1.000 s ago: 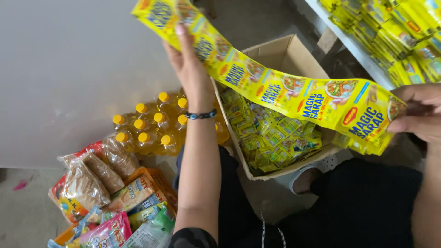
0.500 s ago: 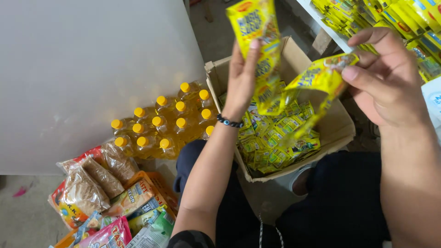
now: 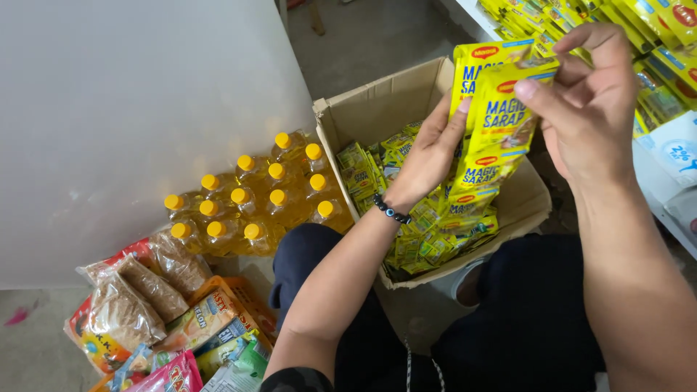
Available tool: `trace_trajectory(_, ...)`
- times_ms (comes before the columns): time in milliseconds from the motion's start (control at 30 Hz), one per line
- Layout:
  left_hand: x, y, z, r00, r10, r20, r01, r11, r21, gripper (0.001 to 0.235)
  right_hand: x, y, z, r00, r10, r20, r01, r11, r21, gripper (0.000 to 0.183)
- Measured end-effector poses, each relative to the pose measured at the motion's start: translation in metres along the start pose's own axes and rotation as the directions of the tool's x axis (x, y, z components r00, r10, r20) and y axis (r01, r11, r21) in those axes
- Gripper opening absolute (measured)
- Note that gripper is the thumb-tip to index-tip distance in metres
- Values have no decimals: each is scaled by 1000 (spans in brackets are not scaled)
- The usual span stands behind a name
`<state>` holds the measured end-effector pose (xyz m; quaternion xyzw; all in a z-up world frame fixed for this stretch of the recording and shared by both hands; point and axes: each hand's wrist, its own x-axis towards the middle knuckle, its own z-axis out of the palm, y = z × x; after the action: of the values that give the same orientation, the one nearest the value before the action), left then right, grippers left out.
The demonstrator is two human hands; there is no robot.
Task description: Restocking seasoning packets from a cardboard box onto a shelf.
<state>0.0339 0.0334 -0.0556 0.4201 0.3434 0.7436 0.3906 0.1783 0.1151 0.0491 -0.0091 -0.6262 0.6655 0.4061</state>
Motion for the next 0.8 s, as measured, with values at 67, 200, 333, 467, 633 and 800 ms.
trace_trajectory(67, -2, 1, 2, 1000, -10, 3, 10, 1000, 7, 57, -1, 3, -3, 999, -46, -9, 45, 999, -9, 40)
trace_trajectory(200, -6, 6, 8, 1000, 0, -21, 1, 998, 68, 57, 0, 6, -5, 992, 14, -123, 3, 990, 142, 32)
trace_trajectory(333, -17, 33, 34, 989, 126, -81, -90, 933, 348, 65, -5, 29, -27, 1000, 28, 2, -29, 993, 118, 36)
trace_trajectory(467, -12, 0, 28, 972, 95, -215, -87, 995, 45, 47, 1, 10, -14, 993, 116, 3, -116, 991, -63, 41)
trace_trajectory(633, -8, -7, 26, 976, 124, -178, -128, 992, -13, 44, 9, -20, 0, 967, 173, -188, -223, 932, -287, 33)
trace_trajectory(800, 2, 16, 8, 935, 60, -349, -63, 998, 1, 39, 4, 32, -73, 981, -81, -177, -26, 846, -532, 33)
